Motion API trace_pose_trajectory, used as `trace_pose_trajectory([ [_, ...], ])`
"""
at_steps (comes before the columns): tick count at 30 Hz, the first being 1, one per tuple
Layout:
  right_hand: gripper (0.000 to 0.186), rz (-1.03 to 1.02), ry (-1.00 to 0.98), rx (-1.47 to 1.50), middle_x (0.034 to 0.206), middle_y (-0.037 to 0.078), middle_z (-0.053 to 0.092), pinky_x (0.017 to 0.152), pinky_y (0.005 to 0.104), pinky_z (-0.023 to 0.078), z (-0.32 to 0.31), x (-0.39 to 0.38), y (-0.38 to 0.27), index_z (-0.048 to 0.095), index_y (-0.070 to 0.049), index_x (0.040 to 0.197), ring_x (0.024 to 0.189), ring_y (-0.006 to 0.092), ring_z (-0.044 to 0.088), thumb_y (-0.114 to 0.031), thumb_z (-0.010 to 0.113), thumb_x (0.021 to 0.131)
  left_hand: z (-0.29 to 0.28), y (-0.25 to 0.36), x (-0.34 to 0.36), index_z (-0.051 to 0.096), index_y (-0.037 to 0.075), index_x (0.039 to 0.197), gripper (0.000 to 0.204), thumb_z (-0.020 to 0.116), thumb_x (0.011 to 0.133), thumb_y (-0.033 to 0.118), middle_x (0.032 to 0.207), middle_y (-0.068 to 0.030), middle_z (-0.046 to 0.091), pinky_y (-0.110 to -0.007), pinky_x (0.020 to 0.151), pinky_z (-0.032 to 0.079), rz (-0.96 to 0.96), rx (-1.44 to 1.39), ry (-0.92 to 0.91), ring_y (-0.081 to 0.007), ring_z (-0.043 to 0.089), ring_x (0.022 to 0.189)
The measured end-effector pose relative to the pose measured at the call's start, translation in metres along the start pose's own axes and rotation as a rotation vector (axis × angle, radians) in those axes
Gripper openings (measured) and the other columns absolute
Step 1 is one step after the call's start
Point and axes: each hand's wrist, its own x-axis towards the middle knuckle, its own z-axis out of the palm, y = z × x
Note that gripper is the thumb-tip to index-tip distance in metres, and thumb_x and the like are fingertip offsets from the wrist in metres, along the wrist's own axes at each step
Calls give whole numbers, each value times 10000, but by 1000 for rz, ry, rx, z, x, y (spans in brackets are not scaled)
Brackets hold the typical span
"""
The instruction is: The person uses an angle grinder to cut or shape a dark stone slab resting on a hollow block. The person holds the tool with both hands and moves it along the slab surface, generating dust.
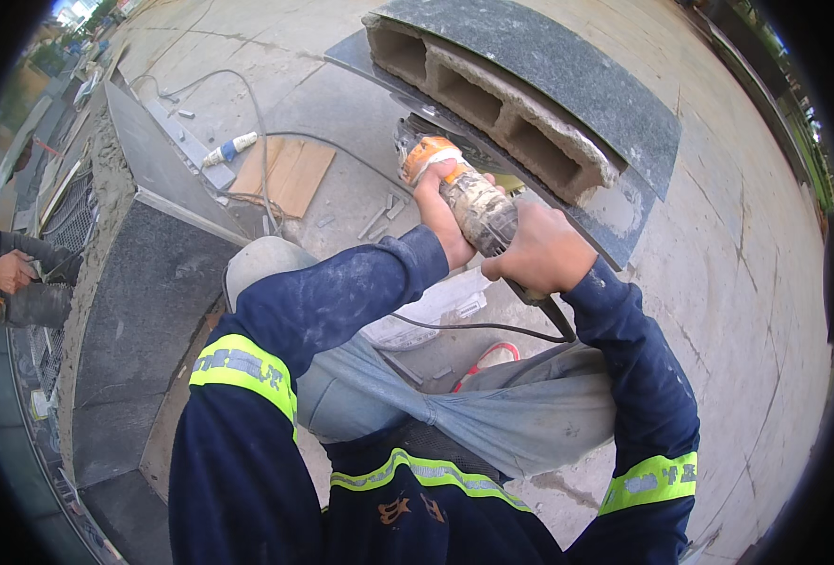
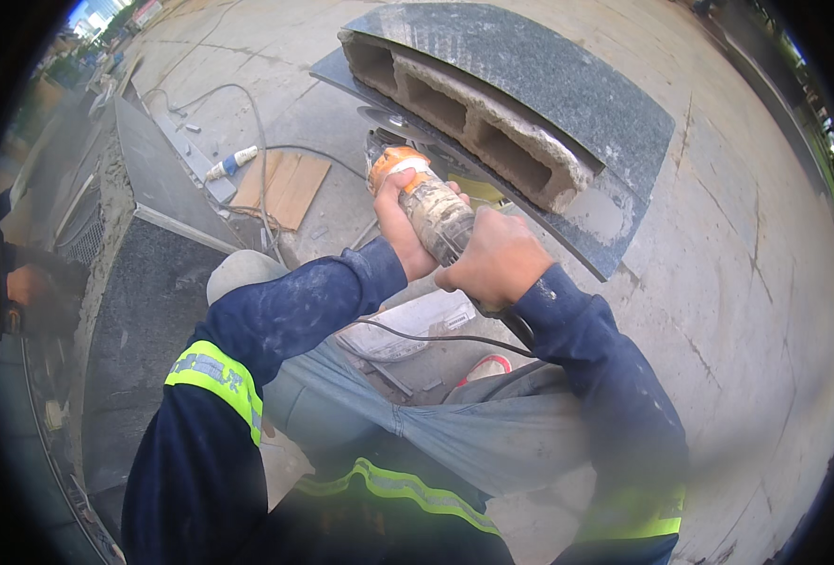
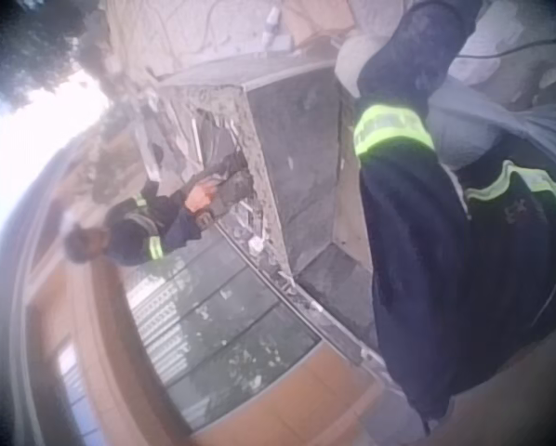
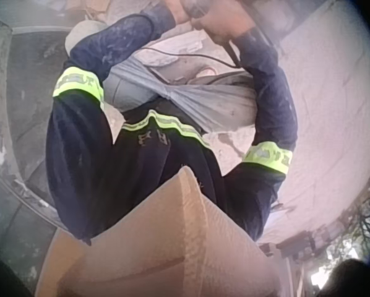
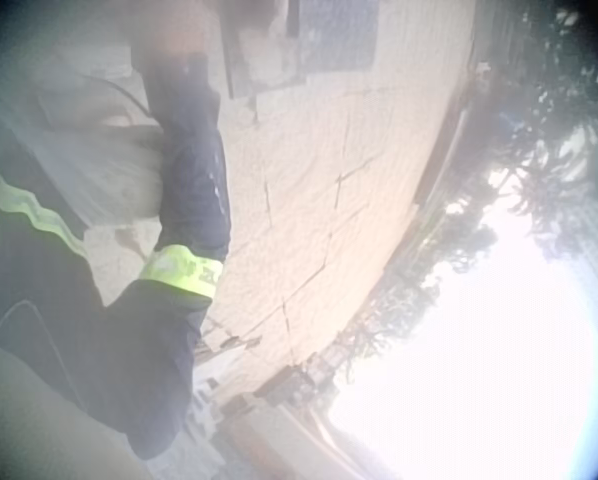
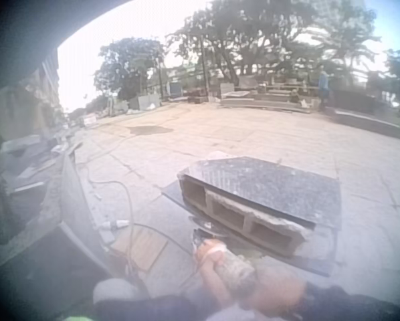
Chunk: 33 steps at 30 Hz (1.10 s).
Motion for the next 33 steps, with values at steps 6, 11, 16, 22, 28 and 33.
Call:
trace_pose_trajectory([
  [6, 666, 18, -5, 1, 896, 281, 624, 796, 375, 504, -1, -3, -1, 562, 133, 969, 888, 384, 634, -354, 757, 560, 3, -3, -2, 477, -6, 1009, 516, 559, 749, 432, 859, -132, 570, -416, 783, 503, 14, -11, 17, -287, 587, 819],
  [11, 668, 12, -9, -2, 899, 281, 627, 802, 373, 504, -1, 4, -2, 569, 136, 972, 892, 378, 635, -357, 753, 561, -1, 1, 3, 493, -12, 990, 522, 563, 742, 441, 855, -130, 570, -408, 781, 503, -10, -7, 10, -286, 587, 816],
  [16, 647, -14, 15, -1, 908, 285, 628, 812, 374, 501, 0, 11, -2, 586, 129, 942, 904, 380, 630, -367, 748, 559, -3, 6, 10, 514, -19, 961, 526, 566, 734, 453, 851, -129, 573, -403, 783, 502, -23, -19, 10, -284, 587, 811],
  [22, 615, 22, -15, -24, 913, 255, 644, 832, 352, 499, 2, 24, -5, 604, 112, 940, 920, 357, 632, -352, 753, 564, -6, 12, 19, 517, -24, 959, 525, 562, 736, 450, 850, -131, 575, -409, 785, 503, -10, -20, 23, -286, 587, 815],
  [28, 603, 56, -60, 10, 915, 243, 650, 844, 344, 496, -1, 30, -7, 607, 103, 940, 941, 346, 626, -345, 764, 568, -5, 16, 24, 502, -15, 983, 521, 560, 740, 443, 865, -133, 574, -419, 786, 506, -6, 0, 20, -290, 589, 821],
  [33, 618, 42, -59, -7, 936, 245, 643, 855, 344, 490, 4, 34, -2, 598, 103, 958, 958, 352, 616, -349, 759, 569, -9, 15, 24, 505, 6, 992, 499, 595, 716, 412, 841, -134, 598, -414, 713, 531, -40, -61, 6, -296, 615, 738],
])
